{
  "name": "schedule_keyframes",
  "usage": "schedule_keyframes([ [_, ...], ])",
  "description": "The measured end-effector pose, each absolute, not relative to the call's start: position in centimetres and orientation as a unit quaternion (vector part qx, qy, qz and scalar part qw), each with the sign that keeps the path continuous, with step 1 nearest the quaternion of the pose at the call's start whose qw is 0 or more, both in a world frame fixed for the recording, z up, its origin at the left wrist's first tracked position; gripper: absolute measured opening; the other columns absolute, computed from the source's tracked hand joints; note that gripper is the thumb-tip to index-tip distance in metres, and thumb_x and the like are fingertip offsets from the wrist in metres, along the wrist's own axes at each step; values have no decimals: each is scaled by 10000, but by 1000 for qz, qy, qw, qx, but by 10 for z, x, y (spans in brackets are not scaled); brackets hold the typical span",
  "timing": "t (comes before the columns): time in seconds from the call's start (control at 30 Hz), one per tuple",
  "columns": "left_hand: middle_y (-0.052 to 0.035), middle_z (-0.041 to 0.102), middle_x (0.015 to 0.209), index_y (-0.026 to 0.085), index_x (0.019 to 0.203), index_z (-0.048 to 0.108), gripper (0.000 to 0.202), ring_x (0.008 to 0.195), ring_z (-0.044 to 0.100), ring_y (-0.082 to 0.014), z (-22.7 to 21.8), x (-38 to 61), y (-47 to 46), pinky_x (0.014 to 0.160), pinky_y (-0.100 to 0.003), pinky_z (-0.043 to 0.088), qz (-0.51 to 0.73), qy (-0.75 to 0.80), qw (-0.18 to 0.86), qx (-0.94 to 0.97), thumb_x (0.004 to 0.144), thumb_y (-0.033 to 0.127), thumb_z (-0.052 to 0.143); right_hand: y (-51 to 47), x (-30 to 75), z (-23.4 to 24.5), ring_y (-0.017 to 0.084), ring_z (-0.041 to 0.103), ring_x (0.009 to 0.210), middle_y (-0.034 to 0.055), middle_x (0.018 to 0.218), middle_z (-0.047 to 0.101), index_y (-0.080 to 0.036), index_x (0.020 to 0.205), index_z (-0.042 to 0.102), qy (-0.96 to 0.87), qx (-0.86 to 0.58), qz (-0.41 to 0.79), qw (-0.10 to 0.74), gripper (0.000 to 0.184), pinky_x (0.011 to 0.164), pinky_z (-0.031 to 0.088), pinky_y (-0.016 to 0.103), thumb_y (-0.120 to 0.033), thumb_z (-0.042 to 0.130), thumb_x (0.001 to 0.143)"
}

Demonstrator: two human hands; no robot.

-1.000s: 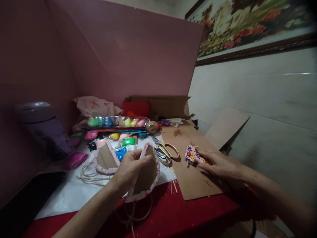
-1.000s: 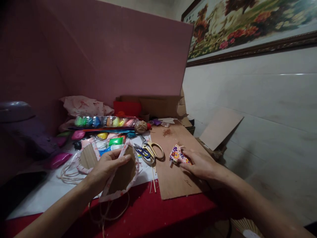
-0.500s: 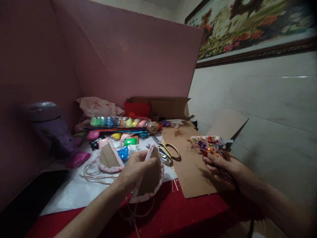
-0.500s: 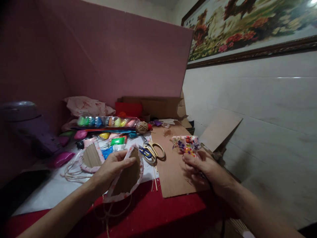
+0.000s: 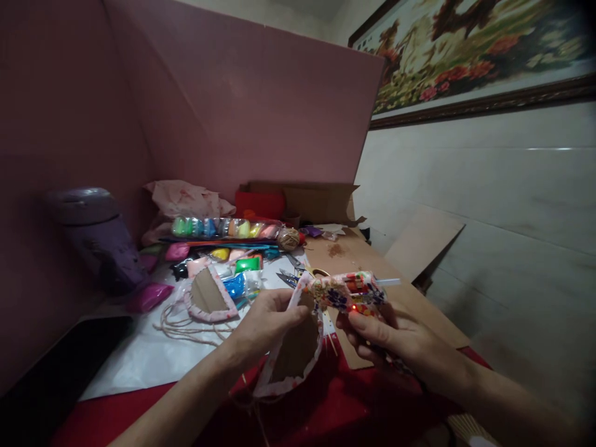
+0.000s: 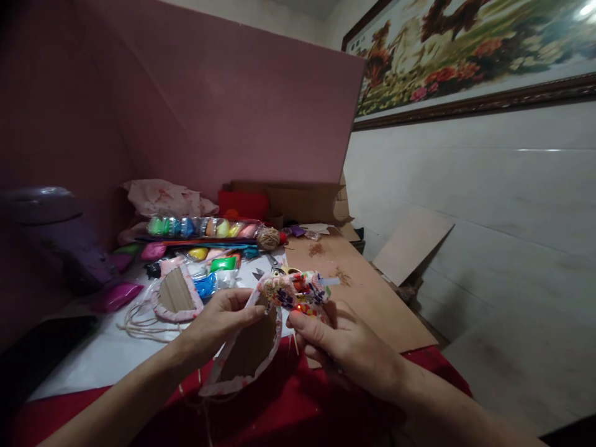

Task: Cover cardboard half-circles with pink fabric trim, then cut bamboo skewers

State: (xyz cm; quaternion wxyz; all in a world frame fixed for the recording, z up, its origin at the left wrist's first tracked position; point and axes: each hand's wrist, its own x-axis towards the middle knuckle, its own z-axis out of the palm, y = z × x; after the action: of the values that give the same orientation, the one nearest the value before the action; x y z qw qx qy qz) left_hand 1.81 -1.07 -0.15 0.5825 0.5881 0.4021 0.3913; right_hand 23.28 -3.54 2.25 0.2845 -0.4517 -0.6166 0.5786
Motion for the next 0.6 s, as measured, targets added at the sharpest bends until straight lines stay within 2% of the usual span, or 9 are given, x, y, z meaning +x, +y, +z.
schedule_keyframes([
  [0.23,-29,618,693,125,847,667,257,594,510,-124,-1,20,-12,560,-239,349,383,412,559,609,742,346,587,-33,229,28,56,374,450,-27,567,443,-158,699,528,-634,-463,555,275,373,357,270,167,-510,529,823],
  [0.6,-7,571,653,121,806,643,258,558,465,-106,-2,20,-12,531,-232,312,377,411,548,623,752,362,570,-33,228,31,60,362,449,-37,548,429,-164,699,491,-644,-467,542,272,370,385,279,184,-506,508,839],
])
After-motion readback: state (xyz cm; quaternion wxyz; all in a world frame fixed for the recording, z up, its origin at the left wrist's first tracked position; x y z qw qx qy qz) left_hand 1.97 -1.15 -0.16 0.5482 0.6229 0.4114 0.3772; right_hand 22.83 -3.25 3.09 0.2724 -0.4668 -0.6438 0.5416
